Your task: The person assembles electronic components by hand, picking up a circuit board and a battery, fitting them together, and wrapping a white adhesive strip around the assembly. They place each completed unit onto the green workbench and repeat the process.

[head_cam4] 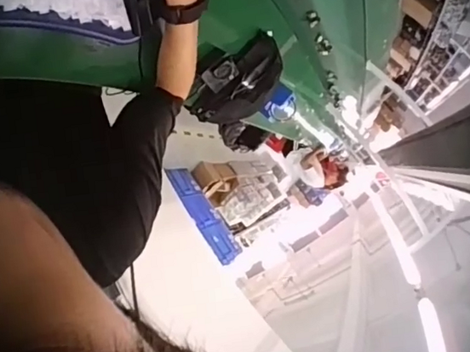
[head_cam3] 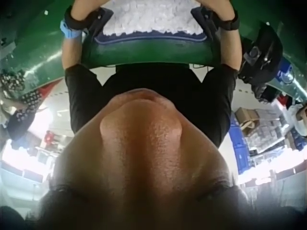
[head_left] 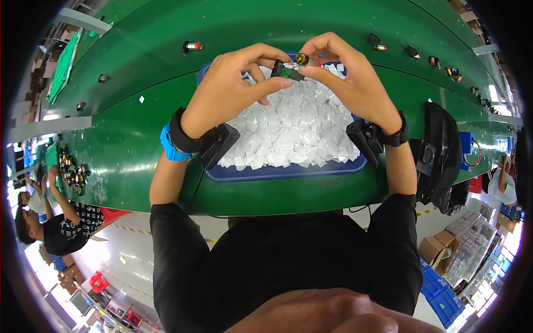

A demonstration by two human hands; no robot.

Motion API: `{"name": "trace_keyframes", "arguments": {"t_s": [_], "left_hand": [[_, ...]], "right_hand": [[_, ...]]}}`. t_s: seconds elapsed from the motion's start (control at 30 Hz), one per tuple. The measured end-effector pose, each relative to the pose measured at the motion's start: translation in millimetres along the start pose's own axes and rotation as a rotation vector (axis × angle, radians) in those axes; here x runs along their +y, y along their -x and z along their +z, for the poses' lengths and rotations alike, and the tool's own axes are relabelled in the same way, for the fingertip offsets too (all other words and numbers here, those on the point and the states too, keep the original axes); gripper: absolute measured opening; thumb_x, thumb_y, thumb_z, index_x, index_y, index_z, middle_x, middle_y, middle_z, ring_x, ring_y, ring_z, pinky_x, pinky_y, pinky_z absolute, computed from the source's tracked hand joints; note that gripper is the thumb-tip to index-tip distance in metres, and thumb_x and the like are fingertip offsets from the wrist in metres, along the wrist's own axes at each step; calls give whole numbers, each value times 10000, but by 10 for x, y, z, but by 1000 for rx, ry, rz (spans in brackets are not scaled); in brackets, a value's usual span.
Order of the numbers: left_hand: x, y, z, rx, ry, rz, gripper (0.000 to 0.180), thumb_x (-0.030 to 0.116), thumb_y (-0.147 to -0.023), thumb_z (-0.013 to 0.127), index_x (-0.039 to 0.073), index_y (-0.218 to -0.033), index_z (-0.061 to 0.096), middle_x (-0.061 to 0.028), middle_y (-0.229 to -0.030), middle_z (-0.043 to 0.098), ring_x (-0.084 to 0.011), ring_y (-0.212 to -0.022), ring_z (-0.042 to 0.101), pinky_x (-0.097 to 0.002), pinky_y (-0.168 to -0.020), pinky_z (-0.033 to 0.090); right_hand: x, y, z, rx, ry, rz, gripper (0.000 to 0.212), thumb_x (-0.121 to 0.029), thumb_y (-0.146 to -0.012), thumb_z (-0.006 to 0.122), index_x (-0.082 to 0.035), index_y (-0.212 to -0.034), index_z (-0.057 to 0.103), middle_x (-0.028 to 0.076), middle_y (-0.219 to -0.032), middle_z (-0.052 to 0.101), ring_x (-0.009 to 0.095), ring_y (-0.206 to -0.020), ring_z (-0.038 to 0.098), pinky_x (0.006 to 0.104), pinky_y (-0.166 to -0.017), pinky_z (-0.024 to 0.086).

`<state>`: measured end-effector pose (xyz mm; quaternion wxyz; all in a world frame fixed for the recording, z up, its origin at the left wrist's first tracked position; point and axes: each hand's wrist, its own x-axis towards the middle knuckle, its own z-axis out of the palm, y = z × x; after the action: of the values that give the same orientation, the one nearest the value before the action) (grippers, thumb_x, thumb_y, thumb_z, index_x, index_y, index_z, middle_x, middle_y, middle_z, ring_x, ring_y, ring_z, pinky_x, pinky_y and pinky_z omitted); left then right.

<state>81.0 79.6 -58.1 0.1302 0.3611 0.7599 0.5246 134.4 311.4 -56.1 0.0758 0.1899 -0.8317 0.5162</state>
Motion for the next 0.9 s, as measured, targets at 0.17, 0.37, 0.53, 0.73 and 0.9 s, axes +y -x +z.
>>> {"name": "trace_keyframes", "arguments": {"t_s": [0.17,0.37,0.53,0.73,0.9], "left_hand": [[97,11,-80,-22,141,-154,389,172,-886,750,0,-1217,638,-83,-882,679,-114,-688,674,-257,-598,571],[148,-41,-85,-31,640,-254,349,151,-924,719,-24,-1213,634,-67,-985,649,-106,-795,657,-304,-711,632],[232,-2,-40,13,625,-294,311,102,-944,677,-35,-1217,618,-55,-935,630,-99,-829,637,-317,-749,634],[203,61,66,19,591,-201,273,30,-944,625,-43,-1206,601,-53,-925,613,-119,-845,634,-325,-797,636],[224,81,55,4,539,-137,298,17,-936,635,-41,-1225,594,-75,-960,636,-133,-884,650,-317,-792,635]], "right_hand": [[-115,22,-39,-23,39,-54,205,-38,-851,750,-25,-1036,662,58,-1040,664,165,-970,637,299,-895,499],[-192,26,6,148,377,-487,257,31,-728,805,-22,-953,693,75,-997,728,215,-943,660,311,-800,544],[-241,24,36,209,472,-610,265,23,-685,821,-20,-924,716,63,-945,749,233,-896,674,309,-704,566],[-201,27,81,266,573,-733,224,14,-675,820,-27,-878,735,63,-916,746,237,-852,683,296,-643,567],[-194,-8,74,337,587,-741,191,12,-673,822,-29,-837,734,63,-904,736,231,-825,677,295,-673,564]]}}
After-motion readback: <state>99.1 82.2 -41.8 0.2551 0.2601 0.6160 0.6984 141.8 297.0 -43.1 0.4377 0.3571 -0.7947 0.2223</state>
